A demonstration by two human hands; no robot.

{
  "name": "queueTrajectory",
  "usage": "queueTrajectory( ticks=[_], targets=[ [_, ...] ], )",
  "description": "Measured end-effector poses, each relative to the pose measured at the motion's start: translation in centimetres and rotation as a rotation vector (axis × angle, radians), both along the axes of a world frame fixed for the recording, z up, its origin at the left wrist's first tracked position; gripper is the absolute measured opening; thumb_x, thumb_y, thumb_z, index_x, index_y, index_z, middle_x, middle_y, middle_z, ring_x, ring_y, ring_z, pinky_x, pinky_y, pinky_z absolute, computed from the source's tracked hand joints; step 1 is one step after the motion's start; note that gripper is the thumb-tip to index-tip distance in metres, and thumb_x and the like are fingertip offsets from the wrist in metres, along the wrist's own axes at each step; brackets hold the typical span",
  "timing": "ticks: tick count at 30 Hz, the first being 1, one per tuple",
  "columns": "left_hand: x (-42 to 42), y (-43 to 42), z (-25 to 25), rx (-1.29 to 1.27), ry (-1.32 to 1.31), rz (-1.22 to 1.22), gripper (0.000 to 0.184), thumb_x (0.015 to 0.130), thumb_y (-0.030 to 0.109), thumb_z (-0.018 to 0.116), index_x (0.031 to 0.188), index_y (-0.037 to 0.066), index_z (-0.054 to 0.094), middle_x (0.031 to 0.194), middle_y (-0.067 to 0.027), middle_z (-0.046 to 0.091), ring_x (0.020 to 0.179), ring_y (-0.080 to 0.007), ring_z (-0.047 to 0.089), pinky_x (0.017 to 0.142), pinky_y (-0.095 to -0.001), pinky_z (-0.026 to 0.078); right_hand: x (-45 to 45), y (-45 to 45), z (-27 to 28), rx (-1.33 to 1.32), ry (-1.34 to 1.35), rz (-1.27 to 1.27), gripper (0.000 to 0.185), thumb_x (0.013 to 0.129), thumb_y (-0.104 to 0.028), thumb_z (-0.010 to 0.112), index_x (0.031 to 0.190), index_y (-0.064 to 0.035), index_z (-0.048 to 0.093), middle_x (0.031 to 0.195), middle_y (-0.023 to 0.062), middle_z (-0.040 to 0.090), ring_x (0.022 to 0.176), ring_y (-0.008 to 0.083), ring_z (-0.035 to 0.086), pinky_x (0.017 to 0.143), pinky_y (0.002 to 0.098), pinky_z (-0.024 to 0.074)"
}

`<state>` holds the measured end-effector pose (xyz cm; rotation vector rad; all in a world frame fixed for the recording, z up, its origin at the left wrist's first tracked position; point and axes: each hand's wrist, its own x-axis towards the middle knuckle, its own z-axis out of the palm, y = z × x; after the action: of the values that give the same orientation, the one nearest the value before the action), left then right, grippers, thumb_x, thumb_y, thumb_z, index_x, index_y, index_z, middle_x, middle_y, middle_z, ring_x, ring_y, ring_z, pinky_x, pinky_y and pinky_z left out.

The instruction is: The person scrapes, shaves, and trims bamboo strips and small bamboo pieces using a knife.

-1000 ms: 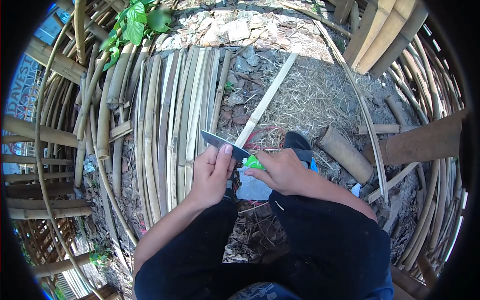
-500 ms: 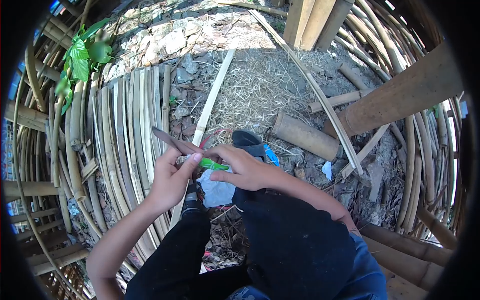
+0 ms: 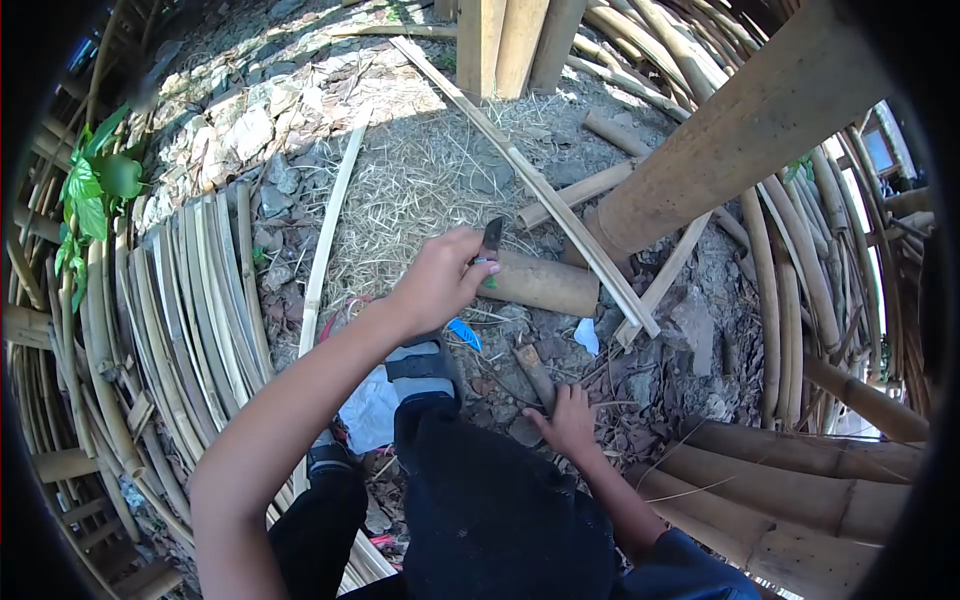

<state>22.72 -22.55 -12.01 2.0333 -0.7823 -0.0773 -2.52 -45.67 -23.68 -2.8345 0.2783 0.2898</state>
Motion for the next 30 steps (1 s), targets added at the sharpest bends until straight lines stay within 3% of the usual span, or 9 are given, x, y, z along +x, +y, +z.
queueTrajectory(
  ticks=[5, 9, 13, 18, 19, 21, 22, 26, 30],
  targets=[
    [0.1, -5.6, -6.3, -0.042, -0.073, 0.116, 0.014, 0.089, 0.012, 0.069, 0.092, -0.001, 0.065, 0.09, -0.0189, 0.061, 0.09, -0.0391, 0.062, 0.079, -0.0445, 0.049, 0.0, -0.3, -2.4, 0.118, 0.153, -0.054, 0.054, 0.093, -0.039, 0.065, 0.124, 0.0026, 0.047, 0.104, 0.0274, 0.062, 0.097, 0.0461, 0.061, 0.083, 0.0547, 0.0499],
    [-0.3, -6.3, -8.4, -0.15, -0.1, 0.211, 0.019, 0.092, 0.014, 0.065, 0.103, -0.001, 0.062, 0.103, -0.0185, 0.061, 0.097, -0.0396, 0.061, 0.085, -0.0448, 0.049, 2.6, 2.0, 5.7, 0.165, 0.112, -0.14, 0.047, 0.096, -0.027, 0.063, 0.123, 0.0065, 0.046, 0.096, 0.0324, 0.065, 0.083, 0.0515, 0.065, 0.075, 0.0573, 0.0506],
    [-1.3, -7.0, -9.2, -0.235, -0.11, 0.188, 0.018, 0.09, 0.01, 0.066, 0.103, -0.002, 0.061, 0.101, -0.018, 0.059, 0.099, -0.0388, 0.06, 0.086, -0.0449, 0.05, 8.2, 1.5, 12.1, 0.426, -0.52, -0.024, 0.049, 0.096, -0.019, 0.065, 0.132, 0.0071, 0.045, 0.097, 0.0243, 0.065, 0.085, 0.0327, 0.068, 0.079, 0.0398, 0.0521],
    [-1.7, -7.8, -9.8, -0.256, -0.18, 0.138, 0.019, 0.087, 0.007, 0.068, 0.102, -0.001, 0.061, 0.099, -0.0165, 0.058, 0.099, -0.0374, 0.059, 0.085, -0.0447, 0.05, 11.8, -0.6, 16.5, 0.679, -0.776, -0.037, 0.046, 0.098, -0.021, 0.063, 0.131, 0.0062, 0.048, 0.098, 0.0224, 0.065, 0.086, 0.0273, 0.066, 0.078, 0.039, 0.0504],
    [-1.7, -7.9, -9.8, -0.243, -0.179, 0.135, 0.019, 0.086, 0.007, 0.068, 0.102, 0.0, 0.061, 0.098, -0.0163, 0.058, 0.099, -0.0373, 0.059, 0.086, -0.0446, 0.049, 12.2, -0.3, 16.5, 0.677, -0.769, -0.034, 0.046, 0.098, -0.021, 0.063, 0.131, 0.0062, 0.048, 0.098, 0.0224, 0.065, 0.086, 0.0273, 0.066, 0.078, 0.039, 0.0504],
    [-1.8, -7.9, -9.7, -0.232, -0.187, 0.133, 0.019, 0.085, 0.006, 0.069, 0.102, 0.0, 0.062, 0.098, -0.0161, 0.058, 0.098, -0.0372, 0.059, 0.086, -0.0446, 0.049, 13.2, 0.9, 16.7, 0.261, -0.421, 0.058, 0.042, 0.099, -0.022, 0.061, 0.128, 0.0059, 0.049, 0.1, 0.0183, 0.065, 0.082, 0.0242, 0.064, 0.074, 0.039, 0.0497],
    [-1.9, -8.0, -9.8, -0.221, -0.172, 0.132, 0.019, 0.085, 0.006, 0.069, 0.101, 0.0, 0.062, 0.098, -0.016, 0.058, 0.098, -0.037, 0.058, 0.086, -0.0447, 0.049, 13.2, 1.2, 18.0, 0.277, -0.142, -0.058, 0.037, 0.1, -0.021, 0.059, 0.125, 0.0056, 0.05, 0.103, 0.0148, 0.065, 0.082, 0.0208, 0.062, 0.074, 0.0375, 0.0489],
    [-2.1, -7.6, -11.1, -0.183, -0.189, 0.098, 0.019, 0.085, 0.005, 0.069, 0.102, -0.001, 0.062, 0.098, -0.0164, 0.059, 0.096, -0.0372, 0.06, 0.084, -0.0446, 0.05, 13.1, 0.1, 18.7, 0.506, -0.728, -0.058, 0.023, 0.104, -0.018, 0.054, 0.116, 0.0008, 0.052, 0.087, 0.0018, 0.056, 0.074, 0.009, 0.049, 0.066, 0.0248, 0.0407],
    [-2.4, -7.9, -10.0, -0.374, -0.052, 0.157, 0.019, 0.085, 0.005, 0.07, 0.102, -0.002, 0.063, 0.099, -0.017, 0.061, 0.094, -0.0375, 0.062, 0.081, -0.0436, 0.051, 13.0, 1.7, 20.5, 0.539, -0.631, -0.011, 0.025, 0.103, -0.018, 0.055, 0.119, 0.0021, 0.051, 0.09, 0.003, 0.057, 0.079, 0.0091, 0.05, 0.071, 0.0247, 0.0416]
  ],
)
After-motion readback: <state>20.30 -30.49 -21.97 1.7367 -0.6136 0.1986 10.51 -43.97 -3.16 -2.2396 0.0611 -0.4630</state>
